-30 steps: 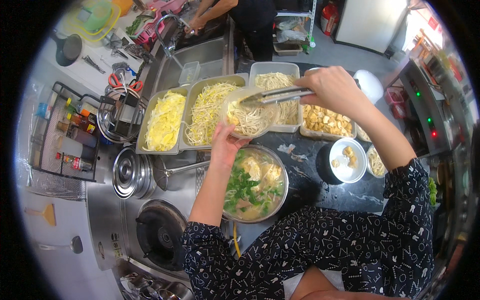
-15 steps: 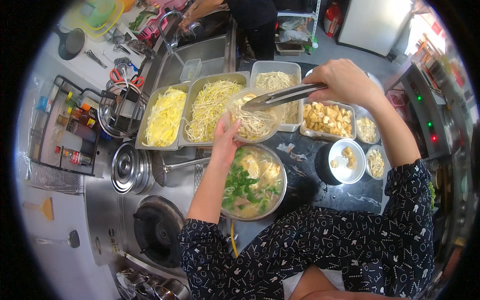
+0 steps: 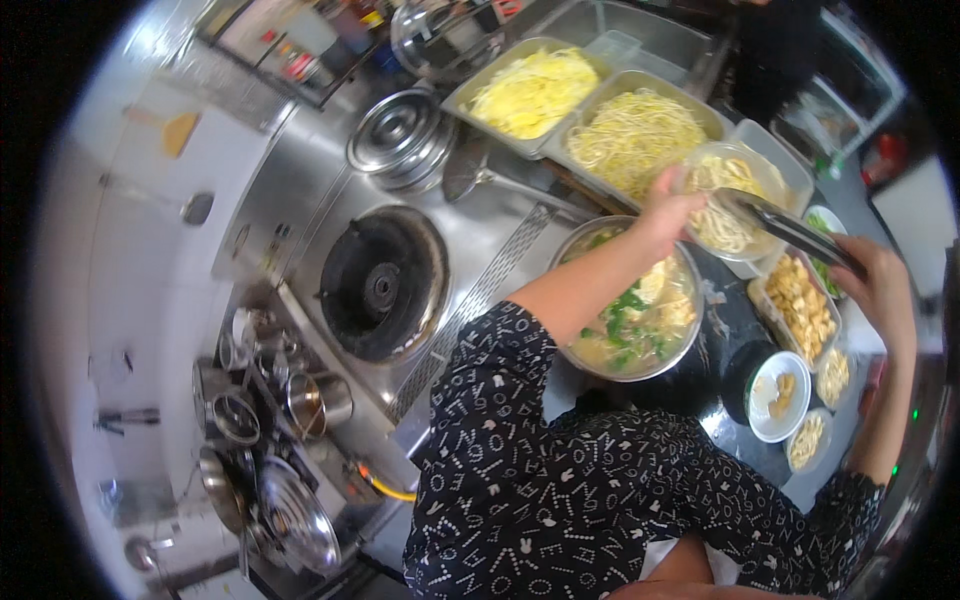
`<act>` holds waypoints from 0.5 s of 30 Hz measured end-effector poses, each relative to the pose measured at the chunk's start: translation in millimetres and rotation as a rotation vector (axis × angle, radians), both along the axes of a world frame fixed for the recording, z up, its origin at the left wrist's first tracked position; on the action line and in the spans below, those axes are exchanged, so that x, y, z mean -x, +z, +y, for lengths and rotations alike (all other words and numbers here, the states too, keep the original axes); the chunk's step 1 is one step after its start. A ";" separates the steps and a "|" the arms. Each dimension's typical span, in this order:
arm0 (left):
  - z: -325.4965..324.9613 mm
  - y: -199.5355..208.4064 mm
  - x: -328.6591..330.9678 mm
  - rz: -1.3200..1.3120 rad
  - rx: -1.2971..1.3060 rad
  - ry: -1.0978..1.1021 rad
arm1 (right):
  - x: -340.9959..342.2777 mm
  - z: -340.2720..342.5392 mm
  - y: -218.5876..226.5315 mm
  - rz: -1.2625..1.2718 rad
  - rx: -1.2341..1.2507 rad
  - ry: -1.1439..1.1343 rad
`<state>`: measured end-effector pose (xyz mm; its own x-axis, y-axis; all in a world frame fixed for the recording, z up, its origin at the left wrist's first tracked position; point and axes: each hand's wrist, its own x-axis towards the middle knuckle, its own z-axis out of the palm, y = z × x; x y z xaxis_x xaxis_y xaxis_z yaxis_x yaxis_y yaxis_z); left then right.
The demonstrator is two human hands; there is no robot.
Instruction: The person assembles multiple noodle bowls by adding bean sprouts, enoki mushrooms, and sliced egg from stainless steel trays into small plastic containers using tongs. They then move to a separate station and add a spoonful of chili oil to a small container.
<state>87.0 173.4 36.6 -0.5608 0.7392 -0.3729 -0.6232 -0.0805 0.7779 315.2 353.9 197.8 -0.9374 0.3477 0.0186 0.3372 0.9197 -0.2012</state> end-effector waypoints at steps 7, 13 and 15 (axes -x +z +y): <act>25.7 -0.8 -2.7 0.180 0.052 0.064 | 3.4 -0.7 16.7 -0.110 -0.111 -0.147; 25.5 -1.3 26.6 0.169 0.012 0.007 | 26.8 1.1 15.3 0.095 -0.330 -0.047; 20.0 -1.3 32.6 0.096 -0.014 0.042 | 30.5 3.9 10.5 0.039 -0.399 -0.089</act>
<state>54.3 193.4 35.3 -0.6241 0.7189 -0.3061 -0.5419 -0.1161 0.8324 284.7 357.8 208.3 -0.8999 0.3856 0.2037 0.4180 0.8957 0.1514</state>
